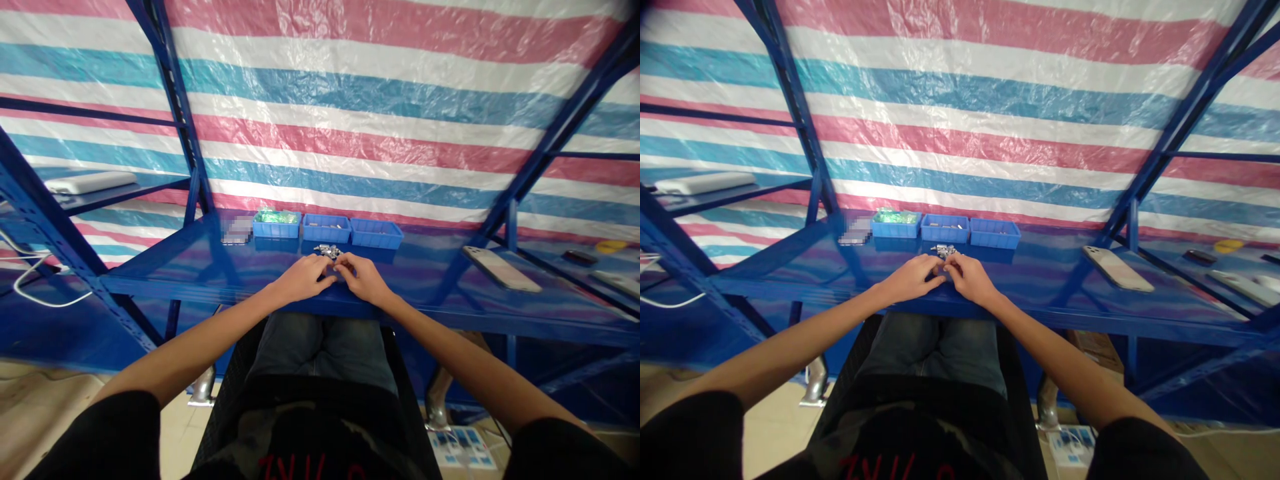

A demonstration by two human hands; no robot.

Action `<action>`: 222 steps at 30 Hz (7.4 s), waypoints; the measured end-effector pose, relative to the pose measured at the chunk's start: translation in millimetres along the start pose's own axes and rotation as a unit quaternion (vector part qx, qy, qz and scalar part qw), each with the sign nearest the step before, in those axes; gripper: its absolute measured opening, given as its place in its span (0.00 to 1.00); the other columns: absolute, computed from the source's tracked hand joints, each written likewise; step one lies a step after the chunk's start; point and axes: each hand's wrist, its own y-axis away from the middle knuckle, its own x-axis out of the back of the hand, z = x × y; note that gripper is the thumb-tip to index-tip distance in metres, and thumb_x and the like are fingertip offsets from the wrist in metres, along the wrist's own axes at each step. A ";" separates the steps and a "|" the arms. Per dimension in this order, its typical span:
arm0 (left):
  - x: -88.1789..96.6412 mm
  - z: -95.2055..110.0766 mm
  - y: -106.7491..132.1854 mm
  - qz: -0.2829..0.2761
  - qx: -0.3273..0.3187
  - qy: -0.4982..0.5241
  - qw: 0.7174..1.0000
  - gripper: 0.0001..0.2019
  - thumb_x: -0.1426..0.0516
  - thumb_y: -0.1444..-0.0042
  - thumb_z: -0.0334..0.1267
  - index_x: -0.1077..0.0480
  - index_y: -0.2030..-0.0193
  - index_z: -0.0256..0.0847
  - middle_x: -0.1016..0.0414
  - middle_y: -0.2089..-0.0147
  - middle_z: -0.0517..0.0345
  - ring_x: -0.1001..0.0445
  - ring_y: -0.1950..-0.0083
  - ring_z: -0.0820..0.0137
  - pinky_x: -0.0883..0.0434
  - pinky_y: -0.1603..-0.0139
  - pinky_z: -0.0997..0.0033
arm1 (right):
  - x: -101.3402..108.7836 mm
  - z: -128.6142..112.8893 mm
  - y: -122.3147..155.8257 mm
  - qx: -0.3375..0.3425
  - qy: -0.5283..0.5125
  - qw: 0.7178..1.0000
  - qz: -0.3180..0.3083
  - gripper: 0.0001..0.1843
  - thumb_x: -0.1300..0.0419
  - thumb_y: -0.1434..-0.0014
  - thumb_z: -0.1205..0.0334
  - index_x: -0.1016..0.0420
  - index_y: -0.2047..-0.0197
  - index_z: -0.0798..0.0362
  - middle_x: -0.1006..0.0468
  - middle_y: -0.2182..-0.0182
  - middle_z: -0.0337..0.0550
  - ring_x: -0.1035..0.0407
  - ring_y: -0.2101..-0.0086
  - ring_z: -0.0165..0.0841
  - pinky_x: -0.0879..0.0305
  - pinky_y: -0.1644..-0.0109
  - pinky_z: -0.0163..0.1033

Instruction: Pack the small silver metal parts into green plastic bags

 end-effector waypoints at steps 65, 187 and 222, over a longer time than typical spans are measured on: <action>0.6 1.3 0.8 0.011 -0.020 -0.128 0.991 0.08 0.49 0.43 0.37 0.31 0.68 0.38 0.26 0.67 0.54 0.29 0.61 0.65 0.38 0.61 0.65 | -1.4 1.1 3.0 0.024 0.158 0.985 -0.059 0.09 0.52 0.37 0.62 0.32 0.64 0.54 0.23 0.69 0.45 0.29 0.68 0.34 0.42 0.64 0.36; 2.8 4.5 1.7 -0.015 -0.012 -0.131 0.991 0.11 0.54 0.39 0.39 0.34 0.61 0.37 0.25 0.63 0.52 0.28 0.58 0.65 0.39 0.58 0.65 | 1.6 -4.3 5.8 0.049 0.124 0.990 -0.054 0.06 0.55 0.37 0.64 0.40 0.64 0.52 0.30 0.69 0.43 0.34 0.68 0.34 0.41 0.62 0.37; 4.9 4.9 0.4 -0.010 -0.015 -0.117 0.993 0.15 0.59 0.35 0.38 0.33 0.62 0.37 0.27 0.65 0.52 0.29 0.60 0.66 0.37 0.57 0.65 | -0.3 -4.0 7.1 0.074 0.135 0.988 -0.029 0.07 0.52 0.38 0.67 0.35 0.59 0.54 0.27 0.64 0.48 0.32 0.64 0.36 0.38 0.59 0.39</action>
